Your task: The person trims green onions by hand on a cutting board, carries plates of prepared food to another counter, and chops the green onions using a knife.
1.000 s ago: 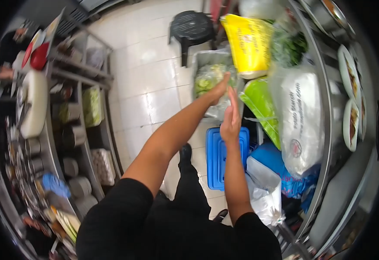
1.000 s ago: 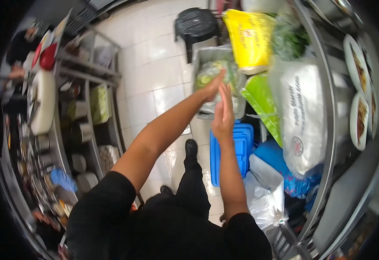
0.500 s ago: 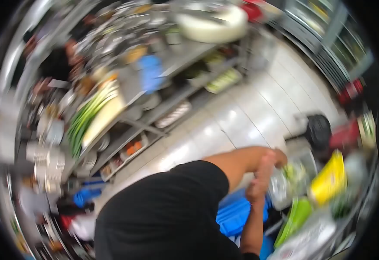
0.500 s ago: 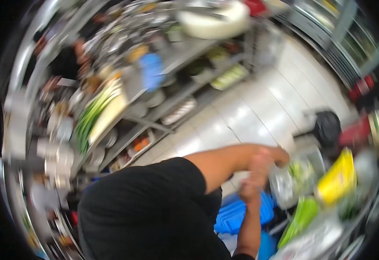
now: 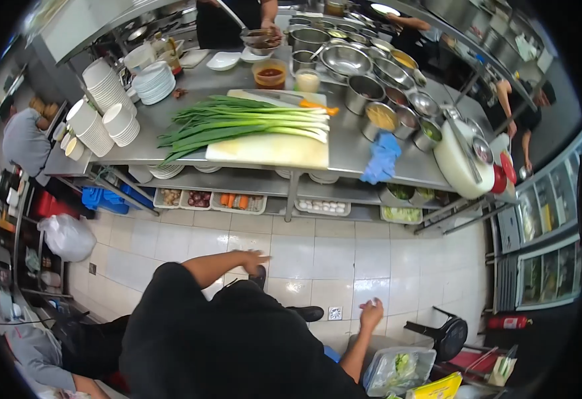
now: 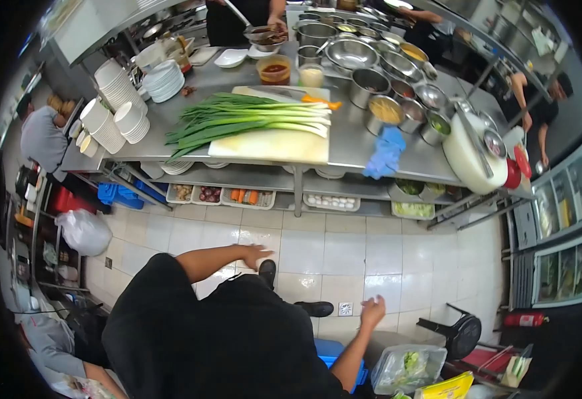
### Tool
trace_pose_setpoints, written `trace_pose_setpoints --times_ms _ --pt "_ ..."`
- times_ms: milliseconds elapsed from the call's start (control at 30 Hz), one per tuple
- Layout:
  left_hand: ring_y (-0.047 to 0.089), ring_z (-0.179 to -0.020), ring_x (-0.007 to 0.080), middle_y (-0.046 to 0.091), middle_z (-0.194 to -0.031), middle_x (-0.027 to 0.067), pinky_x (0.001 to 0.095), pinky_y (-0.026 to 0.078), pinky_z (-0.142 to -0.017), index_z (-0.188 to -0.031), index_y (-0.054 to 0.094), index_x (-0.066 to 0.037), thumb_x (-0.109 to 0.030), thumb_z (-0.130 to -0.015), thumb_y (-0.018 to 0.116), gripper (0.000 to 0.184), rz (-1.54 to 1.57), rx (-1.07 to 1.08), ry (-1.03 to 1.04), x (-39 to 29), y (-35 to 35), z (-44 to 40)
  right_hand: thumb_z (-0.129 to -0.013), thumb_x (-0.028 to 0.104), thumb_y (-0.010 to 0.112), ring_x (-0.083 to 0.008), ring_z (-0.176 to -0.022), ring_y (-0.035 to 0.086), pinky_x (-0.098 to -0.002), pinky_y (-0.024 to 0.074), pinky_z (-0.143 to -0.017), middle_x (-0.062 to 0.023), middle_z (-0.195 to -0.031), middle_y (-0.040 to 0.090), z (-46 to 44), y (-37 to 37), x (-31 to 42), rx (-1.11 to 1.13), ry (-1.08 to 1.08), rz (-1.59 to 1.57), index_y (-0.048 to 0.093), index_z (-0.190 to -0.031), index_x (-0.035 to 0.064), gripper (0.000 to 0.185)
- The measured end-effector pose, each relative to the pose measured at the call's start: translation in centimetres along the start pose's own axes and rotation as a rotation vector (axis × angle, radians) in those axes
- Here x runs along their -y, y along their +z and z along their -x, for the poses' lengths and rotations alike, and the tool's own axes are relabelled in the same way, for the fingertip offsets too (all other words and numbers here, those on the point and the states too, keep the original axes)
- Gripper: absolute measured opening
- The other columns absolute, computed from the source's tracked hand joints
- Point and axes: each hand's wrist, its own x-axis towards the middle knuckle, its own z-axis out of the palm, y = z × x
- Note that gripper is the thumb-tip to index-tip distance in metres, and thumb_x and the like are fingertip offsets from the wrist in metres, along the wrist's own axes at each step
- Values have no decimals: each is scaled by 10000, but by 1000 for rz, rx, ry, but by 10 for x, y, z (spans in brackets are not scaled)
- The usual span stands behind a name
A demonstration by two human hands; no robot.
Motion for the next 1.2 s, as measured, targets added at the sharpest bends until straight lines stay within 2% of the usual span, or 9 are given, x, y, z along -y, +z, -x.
trace_pose_setpoints --times_ms 67,133,167,300,400,467,600,733,1200 --pt "329 -1321 399 326 -1426 275 408 258 -1099 -1480 115 -69 -598 -780 606 1005 338 5 -84 30 -1 74 -822 71 590 -287 -770 652 -374 525 -757 -213 -962 652 6 45 72 91 -162 201 464 -1272 -29 478" --pt "415 -1270 351 425 -1375 233 370 325 -1059 -1428 322 -72 -595 -841 534 815 364 -78 -140 70 24 102 -836 108 605 -274 -919 643 -372 491 -831 -181 -919 676 7 101 119 -11 -697 218 509 -1262 17 446" --pt "487 -1193 343 496 -1302 222 376 369 -1017 -1419 342 -73 -579 -850 529 784 409 -91 -157 70 16 126 -853 107 592 -272 -903 648 -358 496 -815 -165 -855 675 13 113 162 146 -476 190 509 -1260 22 424" --pt "655 -849 262 669 -1010 166 355 499 -821 -1292 514 -63 -416 -895 547 533 694 -247 -128 82 -7 193 -855 83 591 -287 -864 642 -324 499 -785 -127 -831 655 -3 180 265 398 -422 -11 531 -1227 21 381" --pt "608 -641 161 649 -771 104 291 503 -660 -1035 641 -27 -149 -883 506 238 767 -777 -27 111 -5 199 -849 95 598 -302 -1001 603 -350 491 -798 -172 -1053 622 17 202 364 260 -1086 -15 562 -1184 25 344" --pt "551 -599 137 611 -709 83 266 472 -612 -1071 619 -32 -96 -855 509 251 774 -1037 -72 114 -39 224 -832 87 621 -313 -1063 568 -359 484 -827 -187 -1157 573 8 220 407 309 -1184 53 566 -1165 12 346" --pt "519 -634 113 607 -789 57 277 447 -590 -1166 573 -55 -46 -841 508 332 722 -1551 -74 161 -97 251 -832 89 634 -331 -1065 568 -375 452 -903 -187 -1126 594 -9 252 490 395 -1356 85 591 -1104 -10 293" --pt "572 -789 145 630 -1020 81 278 467 -684 -1238 537 -54 -44 -853 526 385 719 -1667 -351 215 -149 296 -845 106 633 -331 -1073 561 -370 436 -927 -185 -1123 598 -33 288 538 486 -1404 71 608 -1073 -17 260" --pt "599 -885 225 625 -1011 138 306 479 -771 -1301 466 -7 -159 -879 587 465 757 -1622 -499 300 -218 286 -878 171 607 -339 -961 590 -385 471 -843 -187 -1020 618 -66 404 629 770 -1478 195 643 -1016 2 221"
